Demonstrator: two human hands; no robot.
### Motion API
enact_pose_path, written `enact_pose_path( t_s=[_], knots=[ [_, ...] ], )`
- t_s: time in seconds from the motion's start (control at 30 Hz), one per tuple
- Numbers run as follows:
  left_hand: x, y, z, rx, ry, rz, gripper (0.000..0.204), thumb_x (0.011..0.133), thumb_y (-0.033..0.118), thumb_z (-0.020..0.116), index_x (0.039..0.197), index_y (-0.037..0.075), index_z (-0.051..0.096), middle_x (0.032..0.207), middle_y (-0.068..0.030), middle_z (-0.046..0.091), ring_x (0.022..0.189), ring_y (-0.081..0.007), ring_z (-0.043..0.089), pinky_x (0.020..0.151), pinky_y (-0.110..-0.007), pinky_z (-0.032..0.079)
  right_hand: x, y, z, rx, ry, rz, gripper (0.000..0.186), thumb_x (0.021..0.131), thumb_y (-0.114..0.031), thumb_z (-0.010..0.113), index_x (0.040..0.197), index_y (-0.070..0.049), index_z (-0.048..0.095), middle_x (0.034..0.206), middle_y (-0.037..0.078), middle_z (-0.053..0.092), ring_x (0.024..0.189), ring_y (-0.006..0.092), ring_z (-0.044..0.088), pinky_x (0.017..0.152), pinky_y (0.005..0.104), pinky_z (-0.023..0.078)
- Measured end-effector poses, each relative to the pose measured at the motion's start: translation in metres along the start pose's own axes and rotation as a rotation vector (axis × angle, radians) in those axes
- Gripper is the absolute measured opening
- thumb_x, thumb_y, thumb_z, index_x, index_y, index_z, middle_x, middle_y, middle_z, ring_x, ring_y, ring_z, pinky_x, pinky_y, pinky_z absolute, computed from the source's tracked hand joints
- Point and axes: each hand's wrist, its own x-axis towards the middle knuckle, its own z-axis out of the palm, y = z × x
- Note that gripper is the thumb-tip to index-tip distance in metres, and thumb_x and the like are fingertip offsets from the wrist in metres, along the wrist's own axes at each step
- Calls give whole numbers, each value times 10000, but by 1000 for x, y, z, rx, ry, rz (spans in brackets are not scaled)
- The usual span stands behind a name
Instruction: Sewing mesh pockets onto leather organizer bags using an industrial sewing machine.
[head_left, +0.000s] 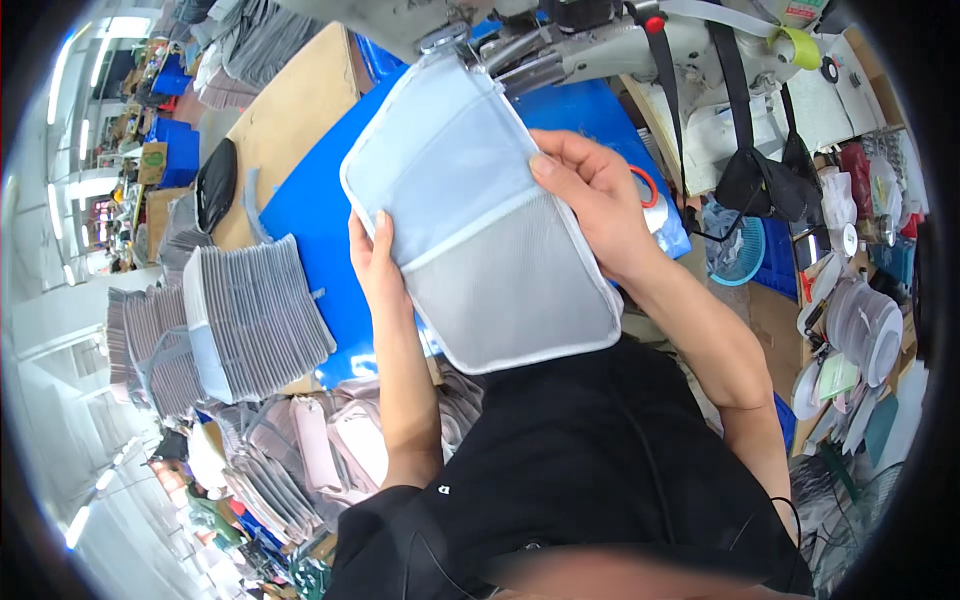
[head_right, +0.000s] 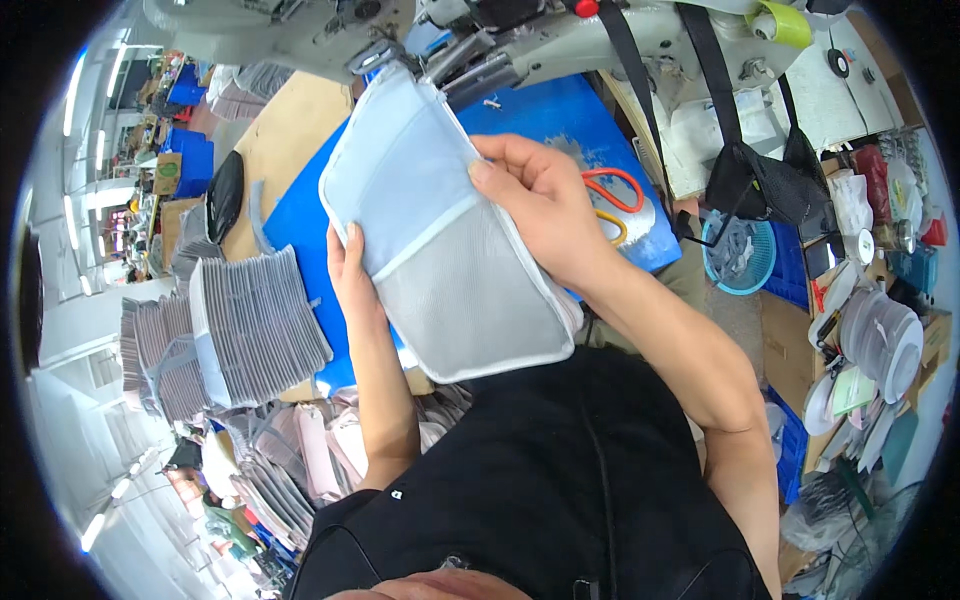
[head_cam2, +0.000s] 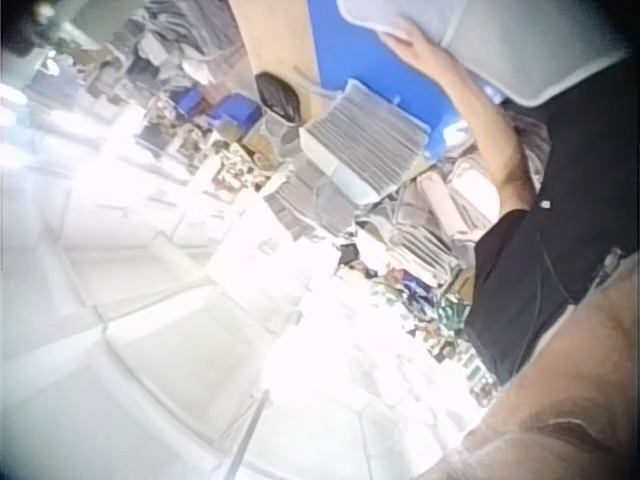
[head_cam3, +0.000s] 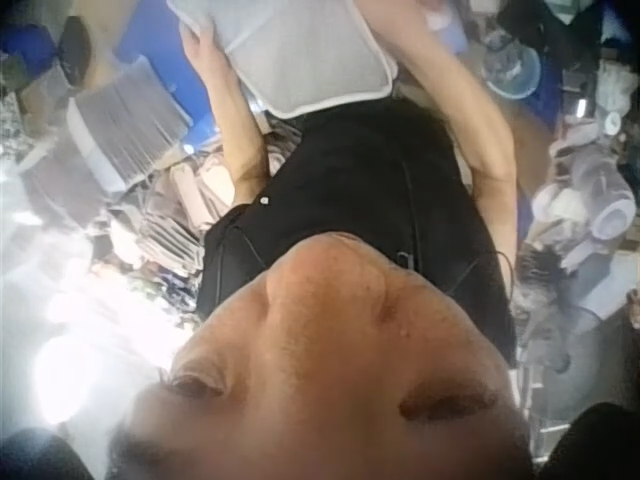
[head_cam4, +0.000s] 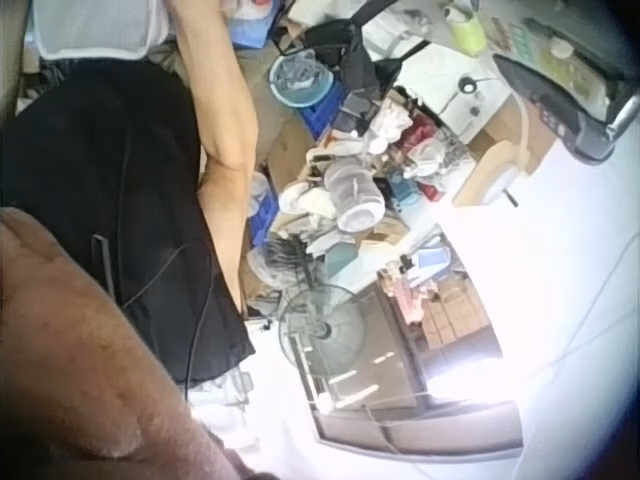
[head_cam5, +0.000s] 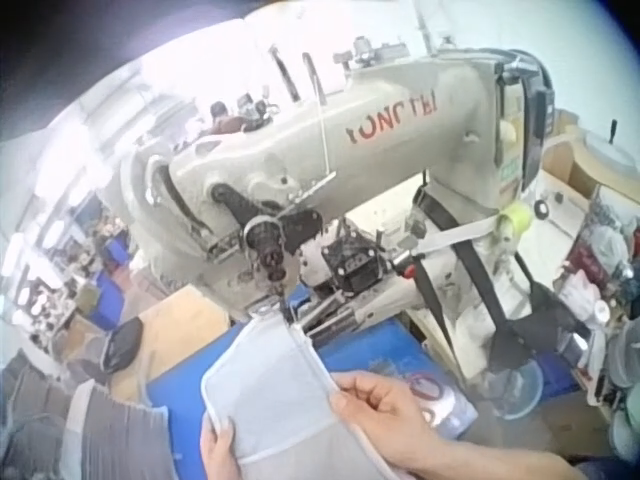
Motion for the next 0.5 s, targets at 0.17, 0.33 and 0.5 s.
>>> enact_pose_path(
  t_s=[0.17, 0.33, 0.5],
  knots=[
    [9, 24, -8, 36, -4, 49, 526, 1019, 210, 688, 1473, 15, 509, 1383, -124, 630, 1255, -195, 596, 1084, -344, 454, 14, 0, 4, 82, 14, 87, 339, 1058, -107, 563, 1352, 57, 601, 1179, 97, 714, 1021, 115, 682, 900, 278, 561],
    [39, 39, -10, 17, -44, 73, 458, 1033, 186, 665, 1434, 1, 542, 1328, -111, 667, 1193, -178, 632, 1046, -318, 480, 41, -2, 9, 68, 17, 69, 341, 1057, -131, 571, 1339, 56, 608, 1172, 98, 717, 1012, 121, 689, 890, 279, 563],
    [52, 51, -16, 17, -58, 68, 463, 1034, 182, 663, 1445, 9, 540, 1323, -108, 671, 1190, -173, 634, 1047, -315, 481, 49, 4, 7, 88, 82, 85, 363, 1055, -239, 610, 1322, 3, 647, 1017, 24, 715, 866, 61, 652, 763, 221, 529]
  ],
)
